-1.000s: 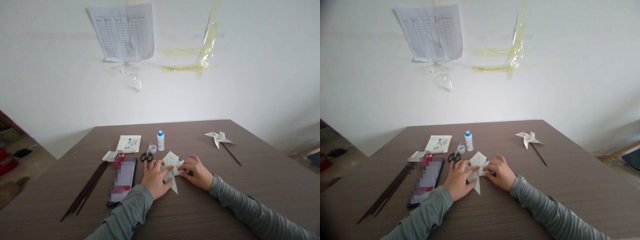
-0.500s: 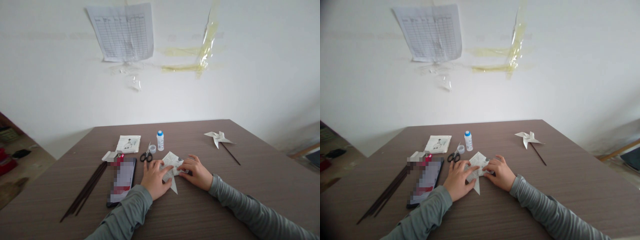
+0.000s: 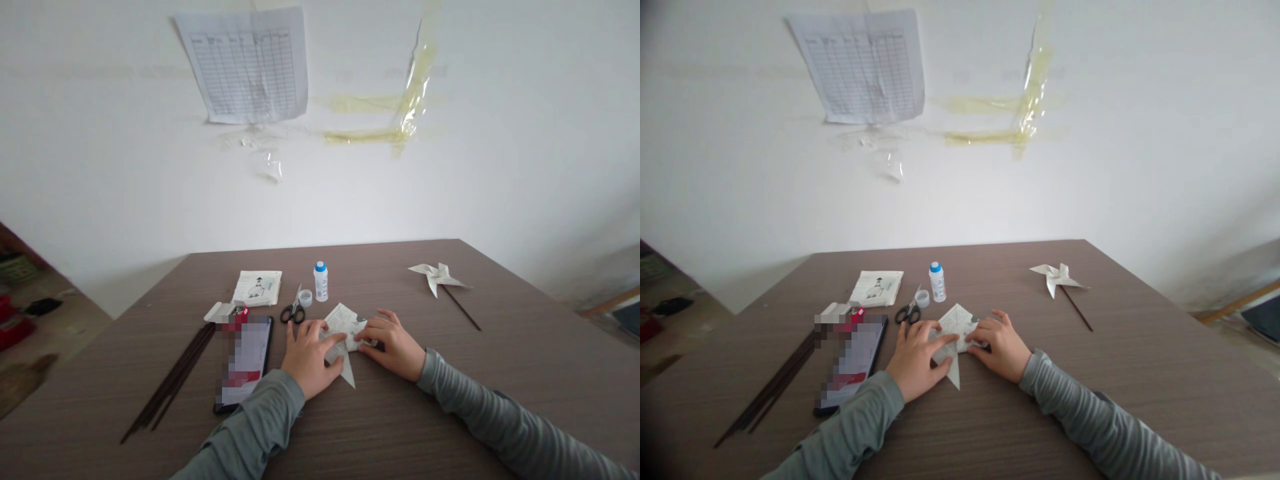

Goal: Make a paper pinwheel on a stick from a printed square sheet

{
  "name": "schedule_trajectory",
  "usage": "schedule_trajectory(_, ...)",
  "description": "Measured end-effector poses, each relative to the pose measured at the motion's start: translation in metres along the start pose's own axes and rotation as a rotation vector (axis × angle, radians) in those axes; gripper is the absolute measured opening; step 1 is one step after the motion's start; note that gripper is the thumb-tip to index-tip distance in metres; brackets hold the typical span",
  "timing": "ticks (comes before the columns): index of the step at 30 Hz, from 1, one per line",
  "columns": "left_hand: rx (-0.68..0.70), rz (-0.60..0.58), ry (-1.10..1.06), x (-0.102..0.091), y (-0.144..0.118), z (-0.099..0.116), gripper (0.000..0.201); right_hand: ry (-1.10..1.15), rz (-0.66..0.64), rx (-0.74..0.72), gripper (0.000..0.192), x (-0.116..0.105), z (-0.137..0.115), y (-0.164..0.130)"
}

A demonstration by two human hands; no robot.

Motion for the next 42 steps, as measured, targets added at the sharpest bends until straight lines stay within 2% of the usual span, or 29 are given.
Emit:
schedule_trajectory(3,-0.025,-0.019,0.003,-0.001,0.0,0.002,0.052,0.0,-0.002,0.004,0.009,0.0,0.0,0.0)
schedule_trajectory(11,0.015,-0.004,-0.001,0.002,-0.002,-0.003,0.05,0.001,-0.016,0.008,0.013,0.001,0.001,-0.001)
schedule_trajectory(17,-0.004,0.009,0.013,0.002,-0.001,-0.003,0.063,-0.002,-0.022,0.004,0.015,-0.001,0.0,0.0)
schedule_trajectory(24,-0.05,-0.054,0.032,-0.001,0.0,0.002,0.056,0.001,-0.009,-0.007,0.017,-0.002,-0.001,0.001)
schedule_trajectory(34,-0.057,-0.026,0.012,-0.003,-0.002,0.007,0.056,0.011,-0.029,0.009,0.012,-0.002,-0.001,0.002)
schedule_trajectory(39,-0.078,-0.019,0.025,0.0,0.0,0.002,0.069,0.005,-0.033,0.021,0.007,-0.001,0.0,0.002)
schedule_trajectory(42,-0.056,-0.008,0.018,0.001,0.0,0.0,0.068,-0.001,-0.02,0.016,0.014,-0.001,0.0,0.001)
Point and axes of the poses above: each hand's wrist, its own y-axis towards the middle knuckle, its own x-axis out of the palm, z = x × y, the point moved 6 cm from there along y, towards the middle knuckle, and after that the axes turned 14 degrees about -y, right-handed, at the moved point
